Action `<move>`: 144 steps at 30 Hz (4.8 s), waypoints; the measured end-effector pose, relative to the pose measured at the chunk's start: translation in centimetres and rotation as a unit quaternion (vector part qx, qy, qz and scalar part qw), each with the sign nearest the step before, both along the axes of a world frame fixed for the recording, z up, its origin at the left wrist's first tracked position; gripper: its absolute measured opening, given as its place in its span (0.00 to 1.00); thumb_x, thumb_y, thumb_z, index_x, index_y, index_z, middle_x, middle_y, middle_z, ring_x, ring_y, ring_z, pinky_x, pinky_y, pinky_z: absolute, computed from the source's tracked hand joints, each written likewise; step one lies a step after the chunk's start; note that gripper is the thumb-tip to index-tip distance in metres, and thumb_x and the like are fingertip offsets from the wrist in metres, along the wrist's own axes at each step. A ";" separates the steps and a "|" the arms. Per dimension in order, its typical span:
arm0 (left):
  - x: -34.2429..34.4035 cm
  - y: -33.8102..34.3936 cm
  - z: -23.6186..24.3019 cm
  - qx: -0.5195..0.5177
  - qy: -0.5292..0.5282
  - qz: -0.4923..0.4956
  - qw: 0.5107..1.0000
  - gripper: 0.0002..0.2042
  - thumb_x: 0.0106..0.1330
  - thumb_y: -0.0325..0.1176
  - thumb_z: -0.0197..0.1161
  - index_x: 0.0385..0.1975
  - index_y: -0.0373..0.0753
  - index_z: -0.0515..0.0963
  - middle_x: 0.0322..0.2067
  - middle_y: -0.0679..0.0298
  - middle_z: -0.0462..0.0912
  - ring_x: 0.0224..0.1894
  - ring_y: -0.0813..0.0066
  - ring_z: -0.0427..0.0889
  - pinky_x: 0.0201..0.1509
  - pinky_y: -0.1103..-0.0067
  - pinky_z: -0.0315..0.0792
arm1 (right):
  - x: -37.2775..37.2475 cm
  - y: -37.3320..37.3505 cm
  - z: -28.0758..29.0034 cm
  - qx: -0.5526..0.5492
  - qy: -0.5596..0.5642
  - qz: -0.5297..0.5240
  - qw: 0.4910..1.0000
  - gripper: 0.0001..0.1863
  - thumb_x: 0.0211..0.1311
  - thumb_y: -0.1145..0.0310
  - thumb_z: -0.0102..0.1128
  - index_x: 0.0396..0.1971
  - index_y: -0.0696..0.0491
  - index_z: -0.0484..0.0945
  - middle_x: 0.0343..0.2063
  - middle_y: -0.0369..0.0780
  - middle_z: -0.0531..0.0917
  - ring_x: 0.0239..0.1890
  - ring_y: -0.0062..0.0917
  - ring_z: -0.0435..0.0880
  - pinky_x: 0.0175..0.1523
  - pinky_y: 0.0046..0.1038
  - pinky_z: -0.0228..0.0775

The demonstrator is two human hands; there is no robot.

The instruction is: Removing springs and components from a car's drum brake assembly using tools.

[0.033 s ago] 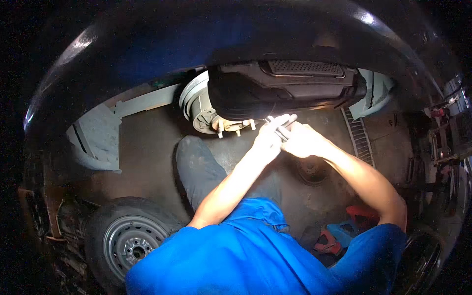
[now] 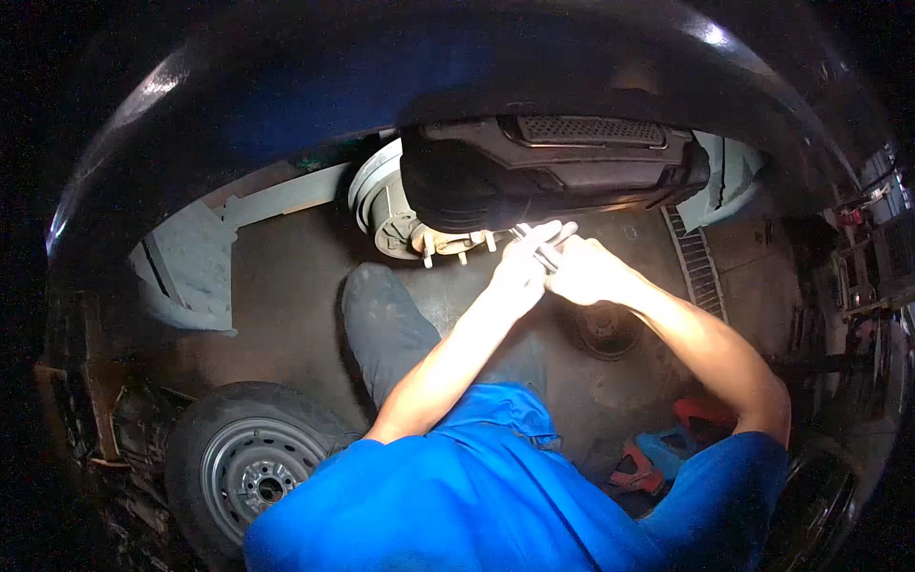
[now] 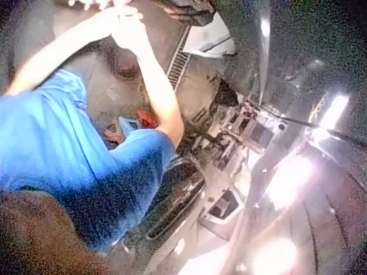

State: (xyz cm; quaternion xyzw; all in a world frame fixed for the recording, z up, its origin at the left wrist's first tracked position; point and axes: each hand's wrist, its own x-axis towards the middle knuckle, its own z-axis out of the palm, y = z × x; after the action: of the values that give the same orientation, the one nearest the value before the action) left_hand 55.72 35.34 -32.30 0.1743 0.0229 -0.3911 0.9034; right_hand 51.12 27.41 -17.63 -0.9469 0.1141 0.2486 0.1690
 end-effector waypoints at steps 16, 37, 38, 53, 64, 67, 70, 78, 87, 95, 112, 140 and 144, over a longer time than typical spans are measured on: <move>0.4 4.3 1.4 0.070 -0.099 -0.058 0.991 0.07 0.66 0.32 0.62 0.30 0.37 0.75 0.27 0.63 0.80 0.28 0.75 0.79 0.31 0.79 0.75 | -2.3 0.7 -6.1 0.324 -0.220 -0.010 0.920 0.14 0.64 0.61 0.55 0.32 0.59 0.80 0.24 0.39 0.82 0.27 0.24 0.80 0.37 0.27 0.73; -5.4 1.5 3.3 0.372 -0.112 0.168 0.906 0.16 0.60 0.34 0.72 0.32 0.34 0.69 0.24 0.58 0.81 0.20 0.77 0.80 0.17 0.83 0.73 | -3.3 -5.3 -10.5 0.522 -0.124 -0.074 0.840 0.13 0.75 0.61 0.49 0.43 0.56 0.77 0.25 0.35 0.83 0.19 0.10 0.70 0.22 0.14 0.59; -5.7 1.3 4.3 0.395 -0.107 0.164 0.898 0.16 0.60 0.35 0.72 0.31 0.34 0.70 0.24 0.57 0.81 0.20 0.77 0.81 0.18 0.82 0.74 | -2.9 -5.8 -11.6 0.527 -0.160 -0.064 0.832 0.13 0.75 0.62 0.49 0.43 0.56 0.77 0.23 0.34 0.82 0.19 0.10 0.71 0.22 0.15 0.60; -5.2 -0.8 3.1 0.560 -0.282 0.151 0.764 0.22 0.72 0.44 0.53 0.47 0.26 0.62 0.37 0.40 0.81 0.42 0.52 0.85 0.44 0.65 0.77 | -1.0 -6.0 -11.9 0.497 -0.226 -0.079 0.834 0.21 0.74 0.52 0.49 0.26 0.51 0.79 0.19 0.26 0.73 0.21 0.10 0.65 0.27 0.19 0.56; -6.2 3.9 3.3 0.357 -0.365 -0.113 0.852 0.17 0.72 0.42 0.53 0.48 0.33 0.74 0.31 0.67 0.77 0.30 0.81 0.71 0.34 0.81 0.67 | -4.3 -8.4 -15.2 0.506 -0.179 -0.085 0.840 0.24 0.72 0.47 0.51 0.27 0.53 0.80 0.12 0.28 0.72 0.11 0.09 0.63 0.15 0.17 0.51; -5.9 8.6 -0.4 0.523 -0.444 -0.254 0.682 0.26 0.69 0.50 0.58 0.54 0.30 0.72 0.40 0.62 0.79 0.40 0.77 0.74 0.46 0.79 0.71 | -9.1 -7.1 -18.8 0.463 -0.247 -0.137 0.840 0.15 0.62 0.56 0.66 0.28 0.55 0.81 0.19 0.29 0.78 0.19 0.11 0.71 0.23 0.19 0.59; -7.7 7.2 -4.7 0.500 -0.377 -0.088 0.775 0.30 0.63 0.55 0.66 0.49 0.31 0.72 0.39 0.57 0.78 0.43 0.74 0.75 0.48 0.76 0.71 | -12.3 -1.7 -19.7 0.359 -0.310 -0.208 0.855 0.15 0.52 0.60 0.72 0.27 0.56 0.79 0.19 0.35 0.80 0.22 0.14 0.74 0.27 0.22 0.65; -8.8 2.7 -4.7 0.641 -0.411 -0.015 0.648 0.29 0.54 0.52 0.73 0.41 0.32 0.73 0.28 0.53 0.83 0.32 0.64 0.84 0.38 0.69 0.76 | -14.3 1.3 -28.2 0.320 -0.319 -0.278 0.848 0.32 0.48 0.68 0.69 0.53 0.65 0.68 0.46 0.54 0.79 0.51 0.43 0.80 0.56 0.37 0.72; -6.1 6.2 -11.3 0.653 -0.299 0.108 0.687 0.24 0.48 0.38 0.75 0.41 0.32 0.75 0.33 0.56 0.84 0.34 0.67 0.83 0.42 0.72 0.78 | -19.0 3.0 -25.7 0.588 -0.066 -0.414 0.692 0.22 0.74 0.57 0.50 0.46 0.65 0.76 0.32 0.44 0.84 0.30 0.24 0.84 0.37 0.24 0.77; -3.2 8.1 -16.7 0.403 -0.116 0.165 0.893 0.23 0.47 0.11 0.66 0.42 0.37 0.67 0.26 0.62 0.77 0.27 0.66 0.82 0.29 0.72 0.80 | -18.3 6.5 -26.3 0.674 -0.024 -0.423 0.605 0.22 0.72 0.54 0.53 0.39 0.62 0.79 0.31 0.43 0.85 0.28 0.22 0.83 0.34 0.21 0.74; -2.8 5.7 -19.8 0.390 -0.090 0.059 0.914 0.26 0.55 0.13 0.63 0.52 0.36 0.63 0.36 0.53 0.78 0.34 0.58 0.85 0.39 0.66 0.85 | -17.0 7.2 -28.3 0.281 -0.227 -0.413 0.836 0.19 0.46 0.62 0.76 0.30 0.61 0.80 0.23 0.45 0.85 0.27 0.30 0.86 0.36 0.31 0.77; -4.2 10.6 -16.9 0.436 -0.062 0.252 0.862 0.28 0.47 0.12 0.67 0.47 0.37 0.63 0.33 0.61 0.75 0.28 0.70 0.81 0.30 0.74 0.81 | -11.7 4.6 -30.2 0.438 0.011 -0.177 0.881 0.24 0.51 0.67 0.75 0.44 0.67 0.80 0.37 0.50 0.87 0.38 0.28 0.88 0.40 0.31 0.80; -3.9 10.8 -16.8 0.436 -0.061 0.270 0.856 0.28 0.46 0.13 0.67 0.46 0.39 0.64 0.33 0.61 0.75 0.28 0.69 0.81 0.32 0.73 0.83 | -10.5 6.1 -26.2 0.192 -0.092 -0.091 0.973 0.30 0.44 0.60 0.80 0.43 0.65 0.80 0.36 0.51 0.87 0.40 0.34 0.88 0.44 0.34 0.79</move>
State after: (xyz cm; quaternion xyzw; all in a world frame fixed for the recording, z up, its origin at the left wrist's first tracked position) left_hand 51.77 46.14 -49.10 0.5610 0.1827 -0.0700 0.8044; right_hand 40.58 33.51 -43.86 -0.9012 0.1340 0.1611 0.3793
